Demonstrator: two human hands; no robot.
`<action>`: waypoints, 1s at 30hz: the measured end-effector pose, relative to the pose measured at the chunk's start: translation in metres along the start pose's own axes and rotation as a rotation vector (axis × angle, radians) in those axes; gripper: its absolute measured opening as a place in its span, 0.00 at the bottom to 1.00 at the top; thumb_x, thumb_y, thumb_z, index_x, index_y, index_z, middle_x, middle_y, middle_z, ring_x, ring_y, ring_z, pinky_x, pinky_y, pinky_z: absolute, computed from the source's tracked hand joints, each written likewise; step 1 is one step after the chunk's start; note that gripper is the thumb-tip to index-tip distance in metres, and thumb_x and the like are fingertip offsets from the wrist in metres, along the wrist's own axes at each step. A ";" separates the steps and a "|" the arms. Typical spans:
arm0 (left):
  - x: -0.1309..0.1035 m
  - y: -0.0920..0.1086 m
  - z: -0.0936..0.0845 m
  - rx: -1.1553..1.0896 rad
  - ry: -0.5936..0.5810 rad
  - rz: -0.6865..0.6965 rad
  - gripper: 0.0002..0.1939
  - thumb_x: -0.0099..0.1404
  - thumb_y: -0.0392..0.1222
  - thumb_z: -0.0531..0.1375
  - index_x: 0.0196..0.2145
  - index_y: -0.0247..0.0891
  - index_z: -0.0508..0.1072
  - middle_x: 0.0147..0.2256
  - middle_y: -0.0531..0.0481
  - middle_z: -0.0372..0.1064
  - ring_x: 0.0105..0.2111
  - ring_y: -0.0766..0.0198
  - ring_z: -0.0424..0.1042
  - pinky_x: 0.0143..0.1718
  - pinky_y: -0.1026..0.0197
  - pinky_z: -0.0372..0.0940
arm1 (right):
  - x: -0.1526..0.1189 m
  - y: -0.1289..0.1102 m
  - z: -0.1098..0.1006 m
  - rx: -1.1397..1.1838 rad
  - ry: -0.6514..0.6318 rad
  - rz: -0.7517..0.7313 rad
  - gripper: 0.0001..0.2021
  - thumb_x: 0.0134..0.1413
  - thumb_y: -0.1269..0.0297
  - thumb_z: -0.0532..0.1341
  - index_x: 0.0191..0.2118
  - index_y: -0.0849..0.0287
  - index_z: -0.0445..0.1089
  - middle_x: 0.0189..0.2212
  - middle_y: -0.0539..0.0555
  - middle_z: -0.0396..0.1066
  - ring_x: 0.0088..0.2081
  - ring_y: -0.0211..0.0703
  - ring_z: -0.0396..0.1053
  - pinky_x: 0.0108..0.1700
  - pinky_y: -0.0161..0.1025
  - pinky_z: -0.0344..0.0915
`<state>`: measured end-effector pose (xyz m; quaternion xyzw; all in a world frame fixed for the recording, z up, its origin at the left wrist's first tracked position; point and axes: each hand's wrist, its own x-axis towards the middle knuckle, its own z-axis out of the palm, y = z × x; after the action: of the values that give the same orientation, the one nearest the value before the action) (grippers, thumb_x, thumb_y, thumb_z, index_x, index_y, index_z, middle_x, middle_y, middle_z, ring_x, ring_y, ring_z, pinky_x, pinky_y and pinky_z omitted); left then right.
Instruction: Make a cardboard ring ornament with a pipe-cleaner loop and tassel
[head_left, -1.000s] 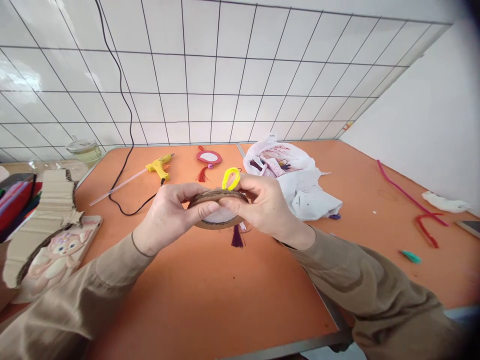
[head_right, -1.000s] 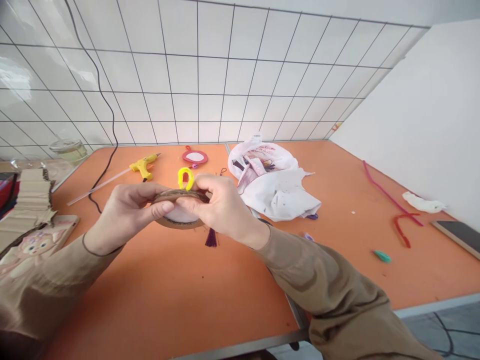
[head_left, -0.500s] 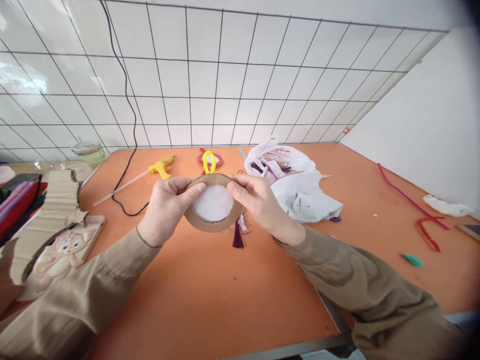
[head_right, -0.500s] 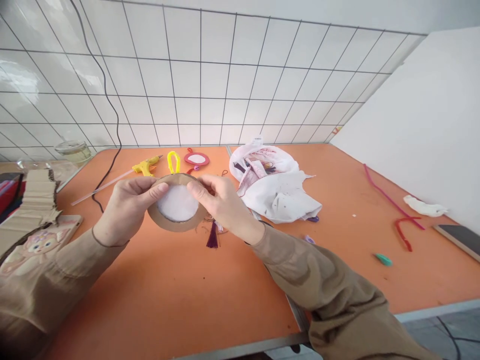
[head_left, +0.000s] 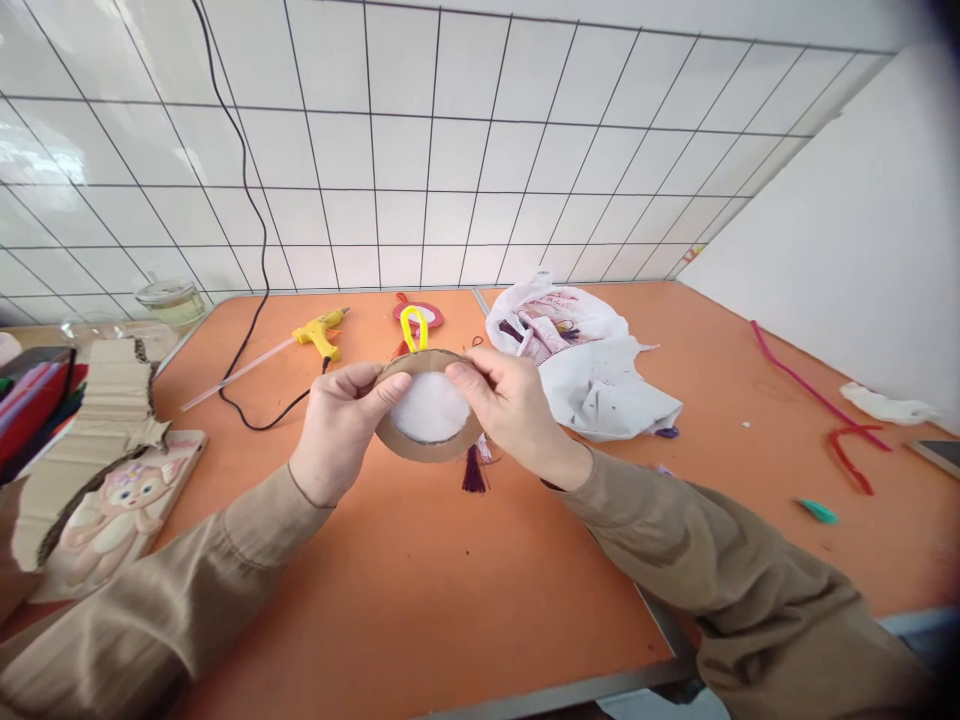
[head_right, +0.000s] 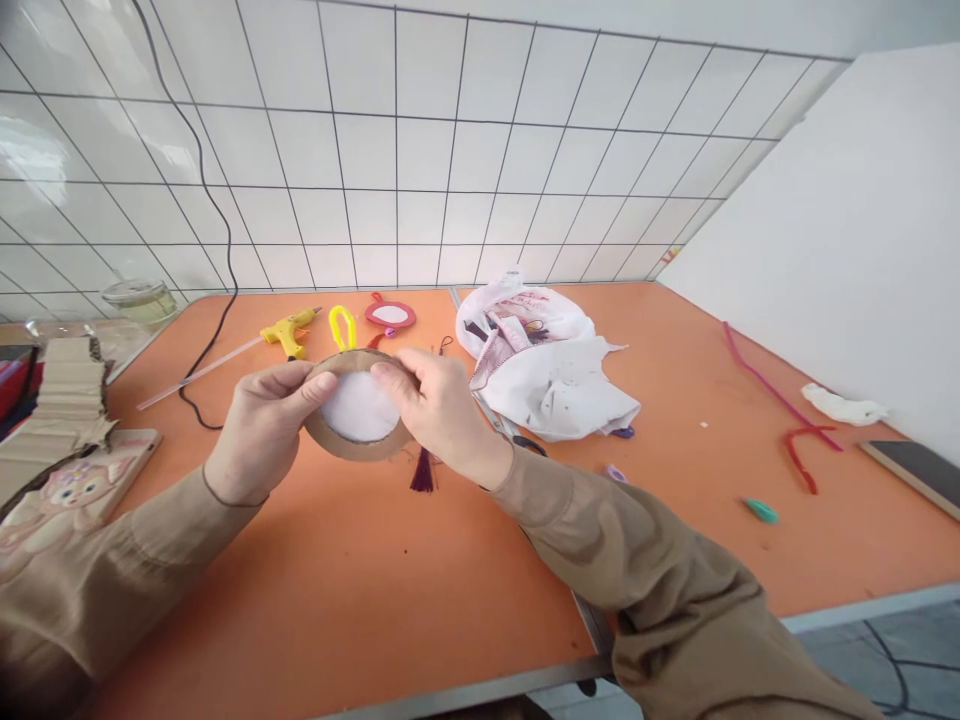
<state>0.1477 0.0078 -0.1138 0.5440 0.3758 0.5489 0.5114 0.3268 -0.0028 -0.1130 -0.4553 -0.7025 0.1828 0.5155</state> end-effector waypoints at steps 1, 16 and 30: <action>0.000 -0.002 0.000 -0.009 -0.012 -0.004 0.12 0.53 0.48 0.71 0.25 0.36 0.81 0.22 0.52 0.70 0.23 0.69 0.63 0.25 0.66 0.59 | -0.001 0.000 0.000 -0.012 0.006 -0.023 0.20 0.61 0.58 0.56 0.21 0.57 0.51 0.17 0.44 0.47 0.21 0.31 0.47 0.23 0.35 0.45; -0.002 -0.008 -0.004 0.020 -0.070 0.037 0.12 0.54 0.50 0.70 0.26 0.39 0.81 0.22 0.53 0.70 0.27 0.67 0.65 0.31 0.65 0.63 | -0.003 0.000 -0.003 -0.059 0.006 -0.211 0.08 0.61 0.62 0.61 0.32 0.60 0.70 0.22 0.46 0.65 0.25 0.33 0.60 0.28 0.34 0.57; -0.001 -0.011 -0.001 -0.075 -0.087 -0.099 0.18 0.55 0.56 0.69 0.27 0.36 0.78 0.23 0.54 0.66 0.24 0.71 0.60 0.24 0.68 0.56 | 0.000 0.002 0.003 0.254 0.105 0.113 0.12 0.56 0.60 0.61 0.24 0.59 0.66 0.20 0.45 0.58 0.24 0.33 0.55 0.25 0.34 0.52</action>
<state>0.1484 0.0092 -0.1243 0.5285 0.3588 0.5126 0.5738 0.3246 -0.0016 -0.1158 -0.4343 -0.6190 0.2748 0.5939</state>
